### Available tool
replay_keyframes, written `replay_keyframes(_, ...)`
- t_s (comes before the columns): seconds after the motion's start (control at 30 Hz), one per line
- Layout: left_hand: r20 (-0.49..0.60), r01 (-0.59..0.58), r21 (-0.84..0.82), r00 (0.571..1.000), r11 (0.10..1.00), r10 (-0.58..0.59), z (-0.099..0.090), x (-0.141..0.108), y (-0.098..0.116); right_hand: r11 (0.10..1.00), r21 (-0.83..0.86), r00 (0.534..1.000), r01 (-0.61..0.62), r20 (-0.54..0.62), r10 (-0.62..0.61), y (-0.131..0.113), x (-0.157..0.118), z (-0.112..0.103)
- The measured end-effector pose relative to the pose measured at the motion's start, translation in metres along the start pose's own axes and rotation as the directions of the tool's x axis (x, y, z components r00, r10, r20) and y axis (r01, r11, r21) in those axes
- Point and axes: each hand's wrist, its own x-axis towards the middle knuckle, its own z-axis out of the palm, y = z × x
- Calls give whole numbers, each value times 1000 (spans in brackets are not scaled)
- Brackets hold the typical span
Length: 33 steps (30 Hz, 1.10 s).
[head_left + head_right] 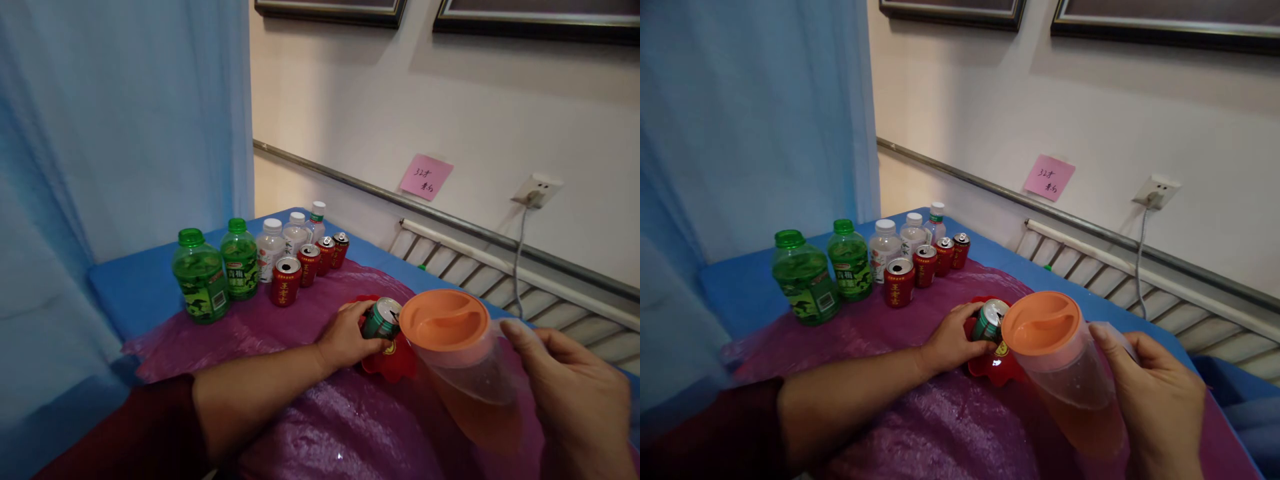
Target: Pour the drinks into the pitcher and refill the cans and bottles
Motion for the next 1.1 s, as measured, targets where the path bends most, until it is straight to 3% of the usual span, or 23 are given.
replay_keyframes(0.3,-5,-17,-11,1000,1000,17,0,0,-1,1000,-23,1000,16,-6,-16,-4,-1,1)
replay_keyframes(0.43,-10,-2,-23,1000,1000,2,0,0,-1,998,54,1000,-21,10,20,-4,-1,1)
replay_keyframes(0.63,3,19,-120,1000,993,-19,2,1,-5,986,164,1000,-10,1,10,23,19,5)
replay_keyframes(0.83,-2,8,-117,1000,993,-9,1,2,-8,891,453,994,-17,-92,66,47,44,18)
replay_keyframes(1.1,39,-22,-178,999,984,29,-3,5,2,763,646,989,11,-121,88,65,64,40)
